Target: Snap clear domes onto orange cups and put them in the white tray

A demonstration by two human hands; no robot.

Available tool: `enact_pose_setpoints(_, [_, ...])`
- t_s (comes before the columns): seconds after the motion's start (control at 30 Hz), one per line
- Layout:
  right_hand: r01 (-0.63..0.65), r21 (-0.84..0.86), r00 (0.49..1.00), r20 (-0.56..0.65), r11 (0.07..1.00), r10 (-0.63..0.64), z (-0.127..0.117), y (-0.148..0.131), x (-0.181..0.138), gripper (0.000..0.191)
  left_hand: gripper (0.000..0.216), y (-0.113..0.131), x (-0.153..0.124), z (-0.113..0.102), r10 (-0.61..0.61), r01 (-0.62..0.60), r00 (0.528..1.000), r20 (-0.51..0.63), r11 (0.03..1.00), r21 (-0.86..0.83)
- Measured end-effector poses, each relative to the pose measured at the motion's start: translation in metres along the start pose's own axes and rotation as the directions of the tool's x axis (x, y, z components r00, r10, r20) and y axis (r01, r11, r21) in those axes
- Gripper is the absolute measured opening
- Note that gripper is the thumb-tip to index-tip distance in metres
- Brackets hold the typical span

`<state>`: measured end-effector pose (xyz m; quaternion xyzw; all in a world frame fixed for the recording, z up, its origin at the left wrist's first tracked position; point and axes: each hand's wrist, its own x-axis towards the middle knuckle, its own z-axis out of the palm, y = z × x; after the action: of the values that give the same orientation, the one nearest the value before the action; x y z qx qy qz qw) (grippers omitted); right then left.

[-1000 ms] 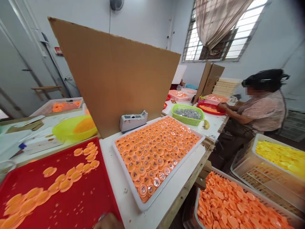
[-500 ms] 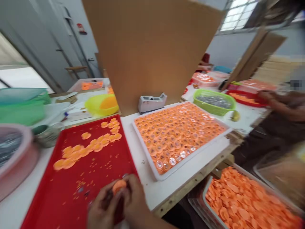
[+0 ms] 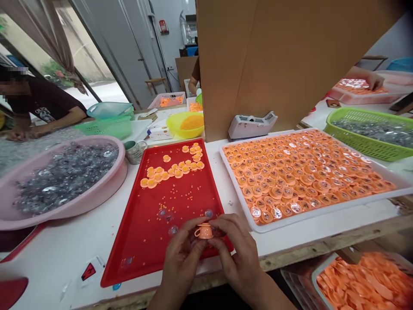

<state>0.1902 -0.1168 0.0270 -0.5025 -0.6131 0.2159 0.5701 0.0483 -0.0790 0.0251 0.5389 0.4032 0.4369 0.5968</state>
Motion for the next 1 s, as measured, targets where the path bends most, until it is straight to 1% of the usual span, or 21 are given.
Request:
enact_pose_setpoints(0.1, [-0.007, 0.021, 1.0, 0.0, 1.0, 0.007, 0.0, -0.005, 0.0, 0.03, 0.022, 0.002, -0.004, -0.005, 0.101, -0.097, 0.995, -0.018, 0.984, 0.153])
enact_pose_setpoints(0.17, [-0.007, 0.029, 1.0, -0.012, 1.0, 0.007, 0.0, -0.006, 0.0, 0.026, 0.025, 0.005, -0.007, -0.008, 0.167, -0.157, 0.986, -0.015, 0.953, 0.26])
enact_pose_setpoints(0.23, [-0.008, 0.027, 1.0, -0.005, 1.0, 0.008, 0.0, -0.007, -0.001, 0.025, 0.026, 0.01, -0.009, -0.011, 0.231, -0.226, 0.972, 0.029, 0.905, 0.361])
enact_pose_setpoints(0.3, [0.007, 0.016, 1.0, 0.02, 1.0, -0.008, 0.0, -0.008, -0.002, 0.027, 0.026, 0.015, -0.01, -0.013, 0.257, -0.268, 0.963, 0.083, 0.865, 0.424])
enact_pose_setpoints(0.4, [0.048, 0.002, 0.998, 0.047, 0.999, -0.049, -0.001, -0.009, -0.005, 0.03, 0.023, 0.02, -0.01, -0.012, 0.264, -0.288, 0.957, 0.117, 0.849, 0.443])
enact_pose_setpoints(0.5, [0.049, -0.002, 0.998, 0.039, 0.999, -0.049, -0.001, -0.009, -0.007, 0.031, 0.019, 0.02, -0.01, -0.008, 0.297, -0.328, 0.944, 0.141, 0.823, 0.464])
enact_pose_setpoints(0.63, [0.047, 0.008, 0.999, 0.022, 0.999, -0.048, 0.002, -0.001, -0.01, 0.029, 0.016, 0.012, -0.01, -0.003, 0.324, -0.333, 0.94, 0.112, 0.789, 0.517])
enact_pose_setpoints(0.7, [0.008, 0.041, 1.0, 0.011, 0.999, -0.008, 0.003, 0.005, -0.011, 0.022, 0.016, 0.009, -0.008, -0.003, 0.296, -0.311, 0.948, 0.114, 0.797, 0.518])
enact_pose_setpoints(0.77, [-0.081, 0.109, 0.997, -0.004, 0.991, 0.082, 0.004, 0.011, -0.012, 0.017, 0.018, 0.008, -0.006, -0.004, 0.244, -0.279, 0.96, 0.136, 0.832, 0.48])
enact_pose_setpoints(0.83, [-0.16, 0.18, 0.986, -0.008, 0.971, 0.164, 0.003, 0.014, -0.013, 0.016, 0.02, 0.011, -0.005, -0.006, 0.188, -0.234, 0.971, 0.146, 0.867, 0.439])
enact_pose_setpoints(0.87, [-0.181, 0.202, 0.983, 0.001, 0.963, 0.185, 0.002, 0.015, -0.014, 0.016, 0.02, 0.014, -0.005, -0.007, 0.174, -0.22, 0.974, 0.144, 0.873, 0.435])
enact_pose_setpoints(0.93, [-0.189, 0.222, 0.982, 0.021, 0.957, 0.189, 0.0, 0.014, -0.014, 0.016, 0.021, 0.019, -0.006, -0.008, 0.195, -0.24, 0.97, 0.143, 0.852, 0.465])
enact_pose_setpoints(1.0, [-0.171, 0.226, 0.985, 0.037, 0.959, 0.167, -0.003, 0.012, -0.014, 0.023, 0.024, 0.023, -0.007, -0.008, 0.255, -0.309, 0.951, 0.175, 0.801, 0.512])
